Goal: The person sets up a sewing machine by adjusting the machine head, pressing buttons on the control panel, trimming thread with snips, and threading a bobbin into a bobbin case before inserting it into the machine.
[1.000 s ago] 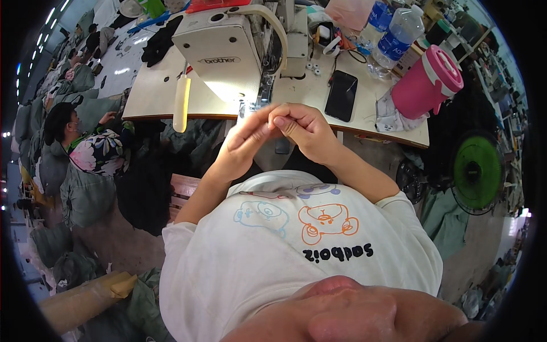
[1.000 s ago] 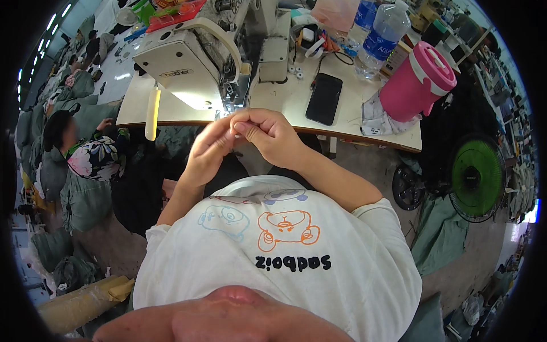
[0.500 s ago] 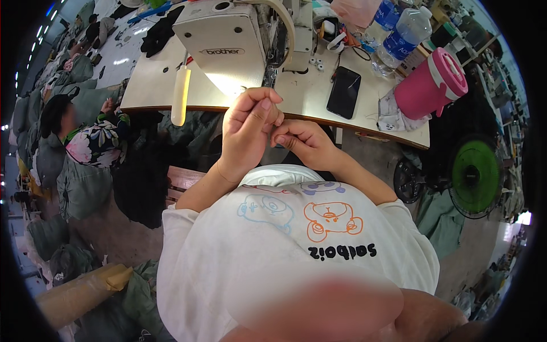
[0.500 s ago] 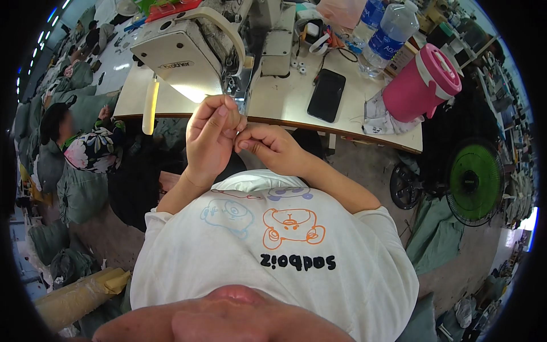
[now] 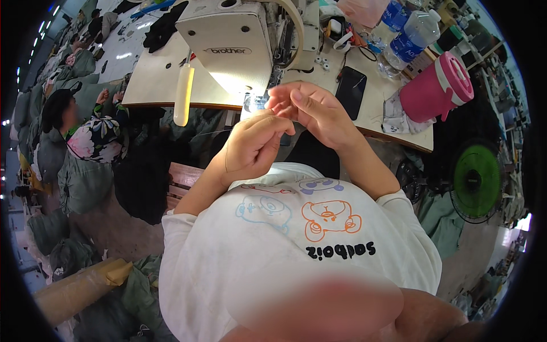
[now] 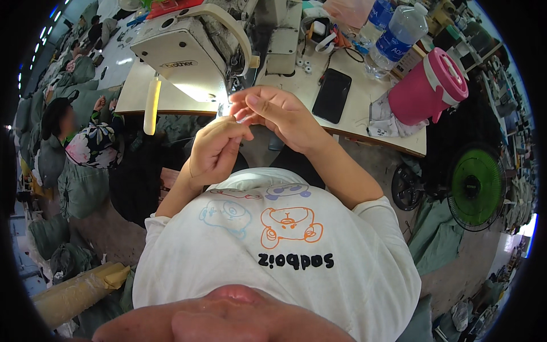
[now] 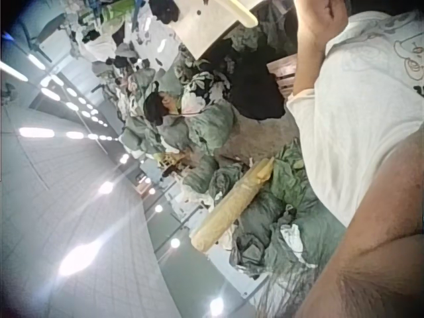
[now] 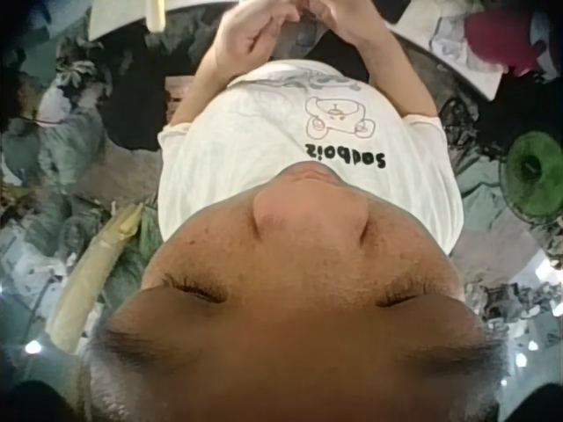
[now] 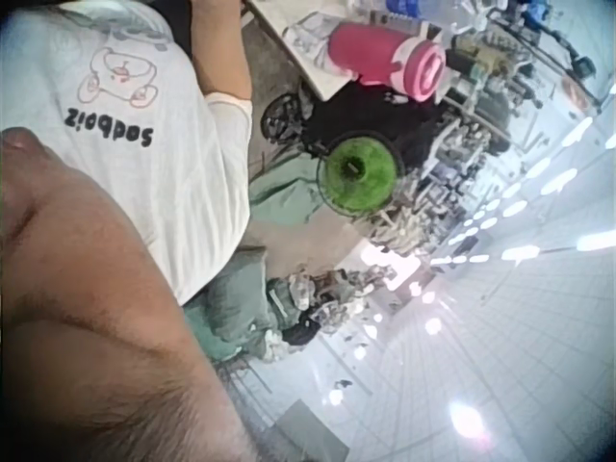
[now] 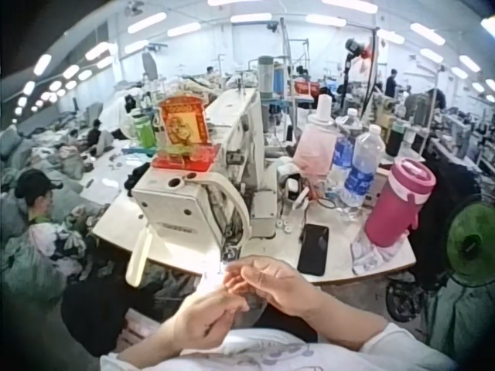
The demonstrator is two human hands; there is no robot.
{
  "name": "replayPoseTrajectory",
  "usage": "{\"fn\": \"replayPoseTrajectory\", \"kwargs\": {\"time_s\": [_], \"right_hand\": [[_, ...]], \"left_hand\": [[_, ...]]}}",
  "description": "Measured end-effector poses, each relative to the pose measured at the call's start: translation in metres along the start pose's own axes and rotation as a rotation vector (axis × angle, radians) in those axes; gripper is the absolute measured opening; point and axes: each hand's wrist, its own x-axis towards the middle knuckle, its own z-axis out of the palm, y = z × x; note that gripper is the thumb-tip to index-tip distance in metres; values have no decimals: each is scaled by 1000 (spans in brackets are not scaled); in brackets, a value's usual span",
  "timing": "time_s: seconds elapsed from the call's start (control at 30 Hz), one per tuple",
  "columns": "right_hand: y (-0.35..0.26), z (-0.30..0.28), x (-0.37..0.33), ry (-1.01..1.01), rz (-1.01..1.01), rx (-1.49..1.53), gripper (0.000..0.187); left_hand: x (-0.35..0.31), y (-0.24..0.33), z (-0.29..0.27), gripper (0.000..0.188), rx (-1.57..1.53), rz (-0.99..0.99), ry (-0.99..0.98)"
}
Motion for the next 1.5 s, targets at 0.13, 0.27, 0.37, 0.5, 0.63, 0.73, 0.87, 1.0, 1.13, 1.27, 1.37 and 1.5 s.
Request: {"fn": "replayPoseTrajectory", "kwargs": {"time_s": [0.13,0.27,0.37,0.5,0.63,0.73,0.87,1.0,1.13,1.27,1.37,1.5], "right_hand": [[-2,12,8,80,-25,93,37],[2,14,11,82,-37,208,28],[6,22,8,126,6,176,24],[9,25,2,188,-46,127,22],[9,21,-8,149,30,31,19],[16,18,-17,134,48,-44,16],[33,7,-34,91,112,-139,13],[62,-12,-46,63,133,-221,11],[99,-30,-60,57,185,-335,10],[130,-51,-63,128,214,-213,10],[136,-59,-54,178,166,-280,10],[118,-57,-51,190,102,-481,10]], "left_hand": [[-2,-11,-3,30,253,109,-17],[-1,-5,-12,33,322,70,-120],[-4,-6,-8,36,329,137,-116],[-9,-4,-4,38,330,133,-154],[-15,-3,-3,37,349,66,-256],[-22,-12,7,35,315,109,-228],[-38,-29,15,37,372,137,-343],[-47,-36,23,24,413,57,-470],[-66,-54,36,26,399,-15,-581],[-71,-84,43,27,430,-173,-701],[-63,-93,47,31,451,-172,-635],[-60,-81,48,30,523,-161,-594]]}}
